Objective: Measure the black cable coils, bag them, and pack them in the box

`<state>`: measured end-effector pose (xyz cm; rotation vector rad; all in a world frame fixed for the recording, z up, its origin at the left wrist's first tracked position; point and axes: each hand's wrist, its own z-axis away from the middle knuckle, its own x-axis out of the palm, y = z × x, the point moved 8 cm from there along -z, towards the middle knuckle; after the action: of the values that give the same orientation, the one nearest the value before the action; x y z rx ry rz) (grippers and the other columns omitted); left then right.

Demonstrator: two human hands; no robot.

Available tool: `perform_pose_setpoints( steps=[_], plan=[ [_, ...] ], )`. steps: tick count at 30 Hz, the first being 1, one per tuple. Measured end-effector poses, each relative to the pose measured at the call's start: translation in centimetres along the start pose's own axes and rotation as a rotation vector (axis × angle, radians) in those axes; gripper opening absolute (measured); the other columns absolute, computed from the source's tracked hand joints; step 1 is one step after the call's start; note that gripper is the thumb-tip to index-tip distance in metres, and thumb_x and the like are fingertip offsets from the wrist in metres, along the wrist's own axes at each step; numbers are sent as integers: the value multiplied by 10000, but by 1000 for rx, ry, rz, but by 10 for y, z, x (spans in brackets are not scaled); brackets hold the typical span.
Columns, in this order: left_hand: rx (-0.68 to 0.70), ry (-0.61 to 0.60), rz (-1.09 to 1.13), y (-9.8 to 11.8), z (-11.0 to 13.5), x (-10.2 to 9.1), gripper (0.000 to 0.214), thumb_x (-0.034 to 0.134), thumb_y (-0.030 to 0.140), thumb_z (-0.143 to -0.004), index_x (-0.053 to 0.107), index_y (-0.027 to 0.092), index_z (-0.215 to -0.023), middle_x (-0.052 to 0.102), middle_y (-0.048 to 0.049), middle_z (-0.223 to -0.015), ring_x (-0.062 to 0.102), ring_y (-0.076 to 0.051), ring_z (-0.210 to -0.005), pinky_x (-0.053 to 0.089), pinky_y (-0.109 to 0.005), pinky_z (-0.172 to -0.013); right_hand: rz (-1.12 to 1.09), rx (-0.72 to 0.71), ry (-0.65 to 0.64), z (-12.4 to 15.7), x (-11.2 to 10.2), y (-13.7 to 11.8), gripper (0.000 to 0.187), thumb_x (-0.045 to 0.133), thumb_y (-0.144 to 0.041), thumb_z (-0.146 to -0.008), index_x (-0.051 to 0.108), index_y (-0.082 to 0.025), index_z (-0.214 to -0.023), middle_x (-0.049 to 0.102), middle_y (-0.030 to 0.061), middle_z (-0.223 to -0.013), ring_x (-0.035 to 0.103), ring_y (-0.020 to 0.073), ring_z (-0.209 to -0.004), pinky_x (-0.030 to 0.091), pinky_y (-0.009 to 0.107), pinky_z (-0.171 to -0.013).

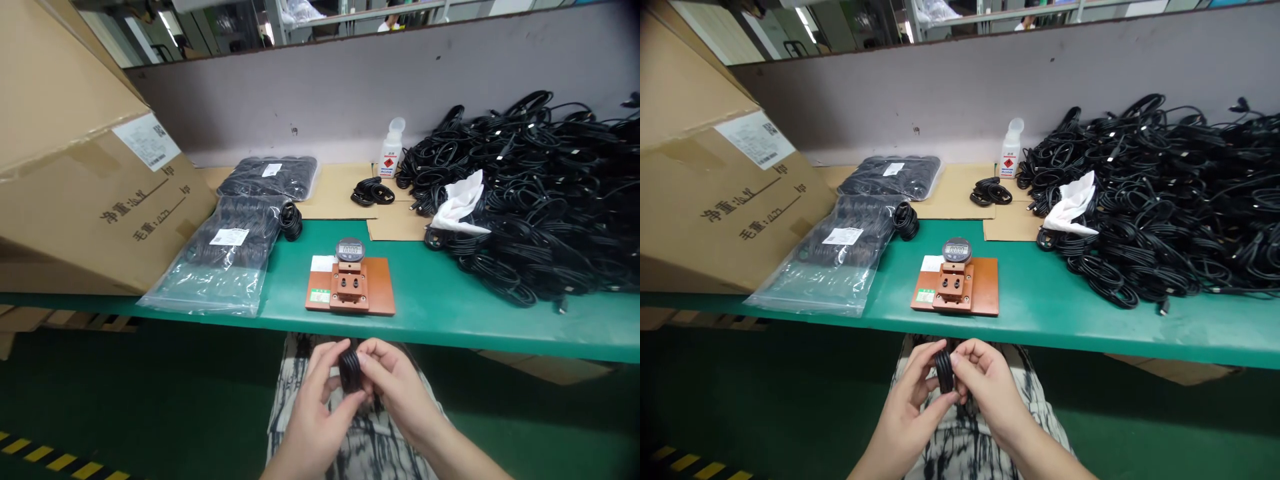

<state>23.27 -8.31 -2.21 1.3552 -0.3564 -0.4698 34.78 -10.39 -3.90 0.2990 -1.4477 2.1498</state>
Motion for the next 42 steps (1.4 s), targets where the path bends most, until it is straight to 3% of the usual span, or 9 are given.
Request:
perform_pose_setpoints(
  steps=[5,11,16,19,22,27,31,38,42],
  plan=[
    [247,65,-375,13,-4,-11,481,540,132,-898,498,377,-1309,460,-47,-1311,518,-214,-1221,472,-361,-1027,269,17,-50,-6,-2,-16,412,725,-533,-746,616,-137,-714,509,-52,-510,417,59,-417,354,180,-432],
    [478,43,-518,34,-3,-7,560,513,45,-883,465,361,-1342,518,-58,-1253,560,-188,-1160,478,-308,-1003,530,49,-219,-10,3,-26,328,619,-403,-860,613,-131,-678,472,-47,-512,420,72,-449,317,185,-446],
    [261,-18,-231,27,-13,-12,568,510,145,-920,355,342,-1430,470,-78,-1310,516,-214,-1229,442,-349,-1057,721,-159,-278,-10,10,-54,303,507,-345,-941,548,-158,-706,481,-38,-608,421,90,-549,331,204,-512],
    [100,-84,-16,26,-25,-10,387,482,187,-944,476,282,-1319,500,-78,-1301,542,-203,-1186,453,-337,-1038,812,-275,-287,-13,16,-72,293,504,-315,-949,533,-164,-699,489,-33,-639,433,100,-595,348,213,-550],
    [-19,-151,74,30,-38,-3,166,519,239,-938,569,210,-1094,618,-47,-1010,625,-163,-910,533,-290,-861,746,-234,-304,-20,17,-77,278,514,-324,-945,560,-161,-725,517,-26,-645,467,98,-579,369,206,-536],
    [-56,-75,115,29,-51,-3,133,540,309,-931,565,182,-958,545,19,-759,541,-102,-609,499,-230,-594,577,-109,-188,-32,6,-68,273,557,-336,-910,520,-168,-699,491,-50,-566,445,70,-450,349,176,-428],
    [-52,-28,122,24,-50,-6,169,540,337,-931,583,174,-946,555,12,-736,487,-87,-564,439,-206,-544,569,-337,-106,-29,5,-83,176,626,-243,-858,512,-190,-734,506,-59,-568,460,72,-450,378,172,-423],
    [23,-38,138,33,-52,-9,135,583,292,-910,648,182,-953,583,3,-729,543,-105,-641,455,-187,-607,936,-1102,-313,-4,27,-114,143,517,-123,-907,653,-166,-928,670,38,-639,589,127,-515,467,227,-504],
    [44,-65,104,34,-58,-12,123,595,265,-899,669,188,-959,632,-10,-764,626,-148,-770,502,-206,-714,1035,-1192,-370,-7,27,-106,282,453,-101,-918,619,-151,-1140,652,38,-635,577,143,-505,461,252,-485]
  ],
)
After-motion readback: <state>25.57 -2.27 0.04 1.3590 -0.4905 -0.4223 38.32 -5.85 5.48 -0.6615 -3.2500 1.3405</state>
